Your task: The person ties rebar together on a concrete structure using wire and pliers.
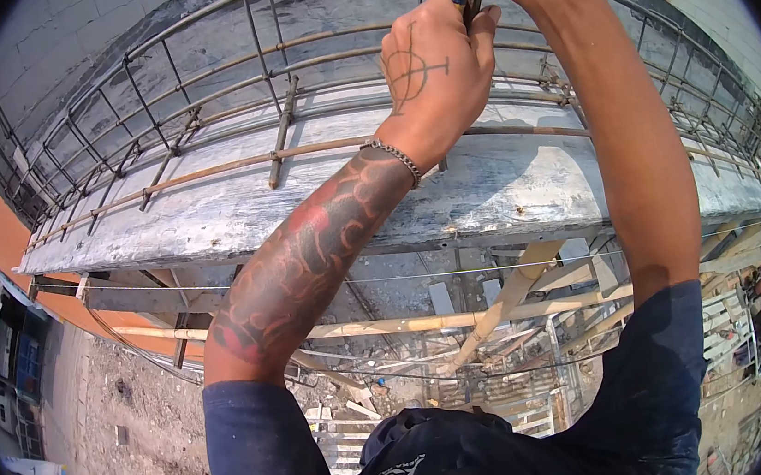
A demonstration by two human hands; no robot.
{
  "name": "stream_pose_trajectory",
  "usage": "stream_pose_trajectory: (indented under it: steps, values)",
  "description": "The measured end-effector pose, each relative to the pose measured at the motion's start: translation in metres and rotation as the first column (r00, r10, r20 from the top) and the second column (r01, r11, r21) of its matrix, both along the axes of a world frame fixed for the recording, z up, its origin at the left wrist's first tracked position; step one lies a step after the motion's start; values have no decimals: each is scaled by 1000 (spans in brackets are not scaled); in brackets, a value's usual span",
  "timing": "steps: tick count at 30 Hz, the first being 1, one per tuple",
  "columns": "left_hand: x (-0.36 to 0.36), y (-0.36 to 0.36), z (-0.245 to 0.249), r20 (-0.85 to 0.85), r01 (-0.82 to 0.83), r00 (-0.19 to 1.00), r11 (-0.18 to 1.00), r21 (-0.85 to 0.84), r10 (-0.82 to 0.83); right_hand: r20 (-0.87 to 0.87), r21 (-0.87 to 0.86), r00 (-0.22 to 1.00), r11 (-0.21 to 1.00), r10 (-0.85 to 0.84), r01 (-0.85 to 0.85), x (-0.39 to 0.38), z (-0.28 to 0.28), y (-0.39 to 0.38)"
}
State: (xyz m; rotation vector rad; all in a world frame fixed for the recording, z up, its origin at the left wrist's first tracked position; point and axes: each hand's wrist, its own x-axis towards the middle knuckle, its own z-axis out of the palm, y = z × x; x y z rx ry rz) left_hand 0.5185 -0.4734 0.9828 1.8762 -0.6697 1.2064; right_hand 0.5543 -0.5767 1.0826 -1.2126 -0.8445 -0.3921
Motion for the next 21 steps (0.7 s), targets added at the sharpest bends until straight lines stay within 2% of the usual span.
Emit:
stream_pose_trajectory:
  steps: [1, 2, 3, 4, 5, 6, 7, 9, 11, 13, 14, 17, 19, 21]
  values:
    - [-3, -2, 0, 63, -76, 995, 994, 79, 71, 17, 0, 1000, 1000, 3, -3, 12, -1, -13]
    - [2, 2, 4, 27, -56, 998, 976, 212, 51, 25, 7, 1000, 1000, 3, -3, 25, -3, -31]
    - [1, 8, 10, 17, -48, 999, 975, 218, 46, 35, 18, 999, 1000, -2, 1, 46, 0, -48]
    - [-1, 16, 19, -243, 149, 967, 943, 299, -76, 53, 30, 999, 1000, -6, 5, 41, -9, -49]
    - [-3, 24, 26, -488, 347, 858, 880, 323, -159, 78, 39, 997, 999, -8, 5, 32, -18, -45]
    - [-3, 31, 27, -512, 409, 836, 846, 342, -198, 104, 50, 995, 999, -8, 3, 33, -21, -50]
    - [1, 35, 24, -510, 407, 838, 845, 347, -195, 129, 61, 992, 998, -6, -1, 33, -26, -51]
    - [8, 41, 12, -388, 347, 910, 779, 521, -145, 164, 75, 986, 997, -4, -8, 45, -32, -57]
    - [7, 44, 17, -450, 361, 888, 757, 545, -99, 202, 78, 979, 997, -2, -14, 62, -32, -63]
    - [19, 49, 12, -551, 394, 812, 878, 272, -194, 248, 78, 969, 997, 7, -28, 75, -31, -67]
    - [26, 54, 8, -505, 371, 823, 919, 131, -260, 272, 77, 962, 996, 12, -34, 84, -29, -70]
    - [28, 75, 13, -460, 310, 855, 947, 86, -238, 330, 89, 944, 996, -2, -29, 103, -27, -88]
    - [6, 85, 25, -400, 221, 904, 965, 141, -149, 368, 109, 930, 994, -24, -17, 102, -40, -90]
    - [-17, 97, 38, -167, 59, 986, 981, 187, -27, 385, 128, 922, 992, -50, 0, 85, -45, -93]
